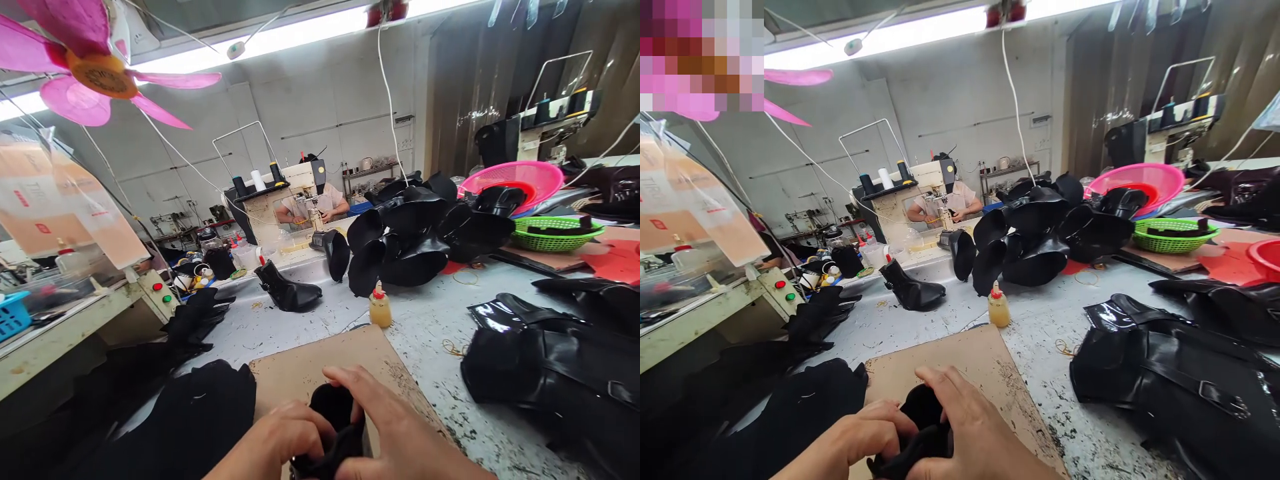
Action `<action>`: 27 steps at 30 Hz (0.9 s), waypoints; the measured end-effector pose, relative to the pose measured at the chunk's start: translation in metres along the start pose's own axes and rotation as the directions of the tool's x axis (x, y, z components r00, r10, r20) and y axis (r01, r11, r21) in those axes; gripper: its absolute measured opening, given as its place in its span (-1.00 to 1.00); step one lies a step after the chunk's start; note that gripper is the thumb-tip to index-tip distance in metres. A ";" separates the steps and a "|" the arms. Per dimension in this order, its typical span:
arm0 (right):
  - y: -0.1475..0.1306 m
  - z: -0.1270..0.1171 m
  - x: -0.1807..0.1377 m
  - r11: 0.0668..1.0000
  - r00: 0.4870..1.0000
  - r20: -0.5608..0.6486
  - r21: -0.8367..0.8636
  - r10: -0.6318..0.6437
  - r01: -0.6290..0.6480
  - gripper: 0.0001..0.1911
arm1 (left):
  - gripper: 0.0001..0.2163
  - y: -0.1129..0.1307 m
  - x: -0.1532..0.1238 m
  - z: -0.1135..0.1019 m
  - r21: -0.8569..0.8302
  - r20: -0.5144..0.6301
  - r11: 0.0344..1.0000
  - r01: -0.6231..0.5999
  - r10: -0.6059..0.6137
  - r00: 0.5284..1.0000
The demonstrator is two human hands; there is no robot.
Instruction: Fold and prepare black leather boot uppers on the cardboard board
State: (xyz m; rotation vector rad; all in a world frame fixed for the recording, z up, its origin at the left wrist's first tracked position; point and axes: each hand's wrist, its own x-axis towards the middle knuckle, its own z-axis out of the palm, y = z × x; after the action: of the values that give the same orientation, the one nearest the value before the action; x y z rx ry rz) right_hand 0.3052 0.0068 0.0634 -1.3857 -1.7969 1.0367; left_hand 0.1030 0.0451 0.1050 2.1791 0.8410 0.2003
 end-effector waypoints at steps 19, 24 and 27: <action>0.020 -0.008 -0.004 0.956 0.962 0.014 0.114 -0.273 0.269 -0.91 | -0.58 0.014 0.004 -0.003 -0.040 -0.065 0.939 0.342 -0.344 0.937; 0.038 -0.014 -0.012 0.977 0.977 0.004 0.007 -0.211 0.211 -0.66 | -0.72 0.019 0.014 0.002 -0.009 -0.031 0.922 0.387 -0.388 0.921; 0.050 -0.014 -0.014 0.983 0.982 -0.035 -0.009 -0.184 0.183 -0.66 | -0.79 0.020 0.021 0.000 -0.018 0.003 0.946 0.322 -0.322 0.947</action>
State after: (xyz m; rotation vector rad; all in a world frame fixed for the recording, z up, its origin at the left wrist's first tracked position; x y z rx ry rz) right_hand 0.3438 0.0027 0.0261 -1.2083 -1.8635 0.9045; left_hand 0.1292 0.0488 0.1163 1.9888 1.1755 0.0440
